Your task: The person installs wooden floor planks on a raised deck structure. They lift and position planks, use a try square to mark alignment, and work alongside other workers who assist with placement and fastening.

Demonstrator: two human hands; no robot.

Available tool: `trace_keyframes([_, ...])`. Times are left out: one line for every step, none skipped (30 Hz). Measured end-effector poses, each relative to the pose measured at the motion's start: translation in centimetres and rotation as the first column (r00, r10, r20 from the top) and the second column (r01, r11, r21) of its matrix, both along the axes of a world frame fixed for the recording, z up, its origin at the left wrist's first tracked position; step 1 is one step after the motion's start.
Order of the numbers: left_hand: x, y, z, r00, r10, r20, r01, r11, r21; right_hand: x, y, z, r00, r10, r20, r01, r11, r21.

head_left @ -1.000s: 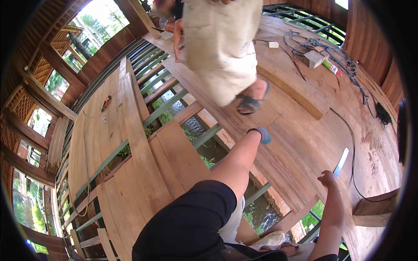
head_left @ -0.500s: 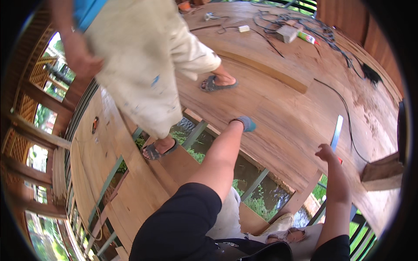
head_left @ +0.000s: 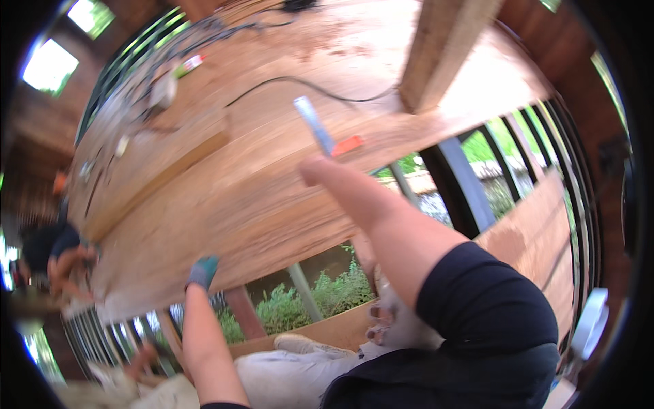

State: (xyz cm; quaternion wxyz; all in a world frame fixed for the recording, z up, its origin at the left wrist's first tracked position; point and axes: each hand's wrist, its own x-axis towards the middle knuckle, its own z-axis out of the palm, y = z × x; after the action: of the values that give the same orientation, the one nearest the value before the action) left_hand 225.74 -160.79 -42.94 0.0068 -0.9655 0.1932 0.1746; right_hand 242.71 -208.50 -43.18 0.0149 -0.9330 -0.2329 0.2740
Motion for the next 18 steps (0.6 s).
trace_keyframes([0.4,1.3,-1.4,0.997,-0.070,0.035,0.071,0.997,-0.017,-0.1,0.1,0.7,0.995,-0.095,-0.044,0.095,0.995,-0.003])
trace_keyframes([0.3,4.8,-1.8,0.999,-0.037,0.012,0.037,0.999,-0.013,-0.3,2.0,2.7,0.997,-0.070,-0.014,0.070,0.995,0.064])
trace_keyframes([0.1,-1.4,-1.2,0.867,0.409,-0.284,-0.442,0.895,-0.060,-1.9,0.5,1.2,0.992,-0.121,-0.048,0.123,0.991,0.058])
trace_keyframes([0.8,-0.1,-2.4,0.836,0.466,-0.290,-0.504,0.861,-0.071,-2.1,1.1,2.2,0.988,-0.154,-0.012,0.154,0.983,0.103])
trace_keyframes([0.9,0.9,-3.7,0.812,0.495,-0.309,-0.542,0.835,-0.088,-2.3,1.4,2.7,0.983,-0.178,-0.054,0.183,0.978,0.097])
trace_keyframes([1.1,2.8,-4.8,0.847,0.442,-0.296,-0.493,0.861,-0.124,-2.4,1.7,3.2,0.981,-0.186,-0.053,0.191,0.976,0.109])
trace_keyframes([0.9,5.6,-5.7,0.892,0.374,-0.256,-0.421,0.892,-0.163,-2.2,2.7,3.9,0.983,-0.175,-0.045,0.180,0.974,0.135])
trace_keyframes([1.1,8.1,-6.1,0.916,0.335,-0.218,-0.377,0.907,-0.189,-2.0,3.9,4.8,0.983,-0.178,-0.038,0.181,0.971,0.155])
trace_keyframes([1.2,9.5,-6.2,0.916,0.332,-0.224,-0.378,0.902,-0.211,-1.9,4.7,5.3,0.983,-0.181,-0.038,0.185,0.968,0.167])
trace_keyframes([1.8,8.2,-6.3,0.881,0.387,-0.271,-0.448,0.866,-0.222,-1.9,4.8,5.0,0.979,-0.195,-0.060,0.202,0.967,0.155])
trace_keyframes([2.5,7.0,-6.3,0.841,0.442,-0.313,-0.518,0.824,-0.230,-1.9,4.9,4.7,0.975,-0.205,-0.080,0.215,0.966,0.146])
trace_keyframes([2.3,3.5,-6.3,0.741,0.535,-0.405,-0.644,0.737,-0.204,-2.5,3.9,3.2,0.965,-0.232,-0.122,0.246,0.962,0.115])
trace_keyframes([2.2,0.4,-5.3,0.620,0.624,-0.475,-0.757,0.635,-0.155,-3.0,3.1,2.3,0.955,-0.257,-0.148,0.274,0.956,0.104])
trace_keyframes([2.6,1.2,-3.9,0.876,0.369,-0.310,-0.415,0.905,-0.097,-2.7,3.7,3.3,0.955,-0.255,-0.149,0.274,0.954,0.124])
trace_keyframes([2.8,3.7,-2.9,0.986,0.024,-0.168,-0.017,0.999,0.040,-2.2,4.5,4.5,0.959,-0.244,-0.141,0.264,0.953,0.145])
trace_keyframes([3.2,3.5,-2.1,0.927,-0.362,-0.099,0.375,0.902,0.214,-2.0,4.7,4.9,0.957,-0.257,-0.132,0.275,0.950,0.147])
trace_keyframes([3.3,2.7,-1.9,0.971,0.094,-0.222,-0.094,0.996,0.010,-1.9,5.0,5.3,0.955,-0.269,-0.125,0.286,0.947,0.148])
trace_keyframes([2.8,-1.1,-1.5,0.773,0.452,-0.446,-0.550,0.827,-0.114,-2.3,4.2,4.1,0.942,-0.305,-0.137,0.322,0.938,0.126])
